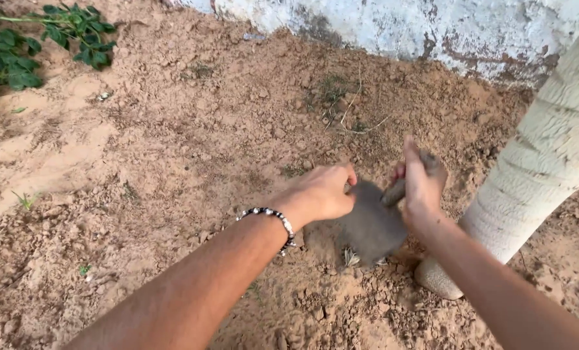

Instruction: Digging the soil around a tree trunk using a small trowel and hands.

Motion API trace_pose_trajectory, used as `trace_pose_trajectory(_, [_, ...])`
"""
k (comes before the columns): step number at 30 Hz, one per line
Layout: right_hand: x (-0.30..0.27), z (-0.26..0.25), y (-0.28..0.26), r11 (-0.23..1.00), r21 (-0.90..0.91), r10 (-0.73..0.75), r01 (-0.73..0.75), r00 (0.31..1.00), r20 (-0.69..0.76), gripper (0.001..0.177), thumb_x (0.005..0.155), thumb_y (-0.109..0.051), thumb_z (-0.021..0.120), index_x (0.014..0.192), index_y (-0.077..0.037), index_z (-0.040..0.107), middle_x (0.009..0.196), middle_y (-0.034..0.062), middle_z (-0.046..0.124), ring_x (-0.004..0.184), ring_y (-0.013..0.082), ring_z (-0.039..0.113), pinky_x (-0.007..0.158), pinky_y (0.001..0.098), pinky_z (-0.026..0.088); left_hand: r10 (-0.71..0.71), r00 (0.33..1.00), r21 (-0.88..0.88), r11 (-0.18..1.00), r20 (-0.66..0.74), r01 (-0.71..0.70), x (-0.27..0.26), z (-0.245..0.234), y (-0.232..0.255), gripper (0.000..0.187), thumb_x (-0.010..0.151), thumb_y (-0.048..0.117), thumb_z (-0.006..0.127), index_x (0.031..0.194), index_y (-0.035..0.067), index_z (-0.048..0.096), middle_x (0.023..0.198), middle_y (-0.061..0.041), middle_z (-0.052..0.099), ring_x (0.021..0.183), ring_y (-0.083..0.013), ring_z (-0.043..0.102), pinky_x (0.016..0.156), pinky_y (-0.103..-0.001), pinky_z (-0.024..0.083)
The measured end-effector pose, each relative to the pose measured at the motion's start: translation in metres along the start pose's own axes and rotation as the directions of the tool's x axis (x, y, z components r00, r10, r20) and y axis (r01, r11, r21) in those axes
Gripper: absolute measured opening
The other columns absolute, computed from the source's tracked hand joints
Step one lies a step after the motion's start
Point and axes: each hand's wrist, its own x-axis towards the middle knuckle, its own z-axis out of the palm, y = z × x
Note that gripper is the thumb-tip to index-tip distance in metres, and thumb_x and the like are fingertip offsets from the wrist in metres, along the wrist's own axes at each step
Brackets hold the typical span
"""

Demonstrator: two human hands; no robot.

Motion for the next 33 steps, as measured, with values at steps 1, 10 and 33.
trace_pose_trajectory(1, [0.006, 0.000, -0.001, 0.987, -0.019, -0.159, 0.162, 0.982, 0.100, 0.028, 0.101, -0.037, 0.065, 0.091, -0.012, 0.058, 0.069, 0.0006, 0.054, 0.056, 0.0117, 0.049, 0.056, 0.0326, 0.044, -0.024, 0.999, -0.013, 1.000, 0.045, 0.024, -0.003, 0.001, -0.003, 0.039, 0.093, 0.019, 0.061, 0.132, 0.012, 0.059, 0.116, -0.012, 0.066, 0.104, -0.0240, 0.062, 0.088, -0.039, 0.048])
trace_pose_trajectory(10, [-0.020, -0.012, 0.052, 0.703, -0.547, -0.374, 0.455, 0.890, 0.259, 0.046, 0.102, -0.035, 0.065, 0.066, -0.010, 0.053, 0.056, 0.0032, 0.052, 0.048, 0.0120, 0.041, 0.053, 0.0277, 0.040, -0.190, 0.927, 0.074, 0.982, 0.324, 0.176, -0.040, 0.005, -0.032, 0.063, 0.091, 0.000, 0.053, 0.150, 0.018, 0.041, 0.090, -0.005, 0.058, 0.057, -0.0080, 0.042, 0.048, -0.023, 0.038])
trace_pose_trajectory(33, [-0.081, -0.004, 0.078, 0.600, -0.511, -0.548, 0.616, 0.781, 0.300, 0.044, 0.101, -0.025, 0.066, 0.062, -0.010, 0.055, 0.054, 0.0011, 0.057, 0.045, 0.0087, 0.040, 0.045, 0.0279, 0.037, -0.244, 0.922, -0.243, 0.915, 0.299, 0.321, -0.004, 0.038, -0.034, 0.075, 0.089, 0.005, 0.048, 0.158, 0.029, 0.030, 0.134, -0.015, 0.066, 0.121, -0.0356, 0.066, 0.102, -0.049, 0.057])
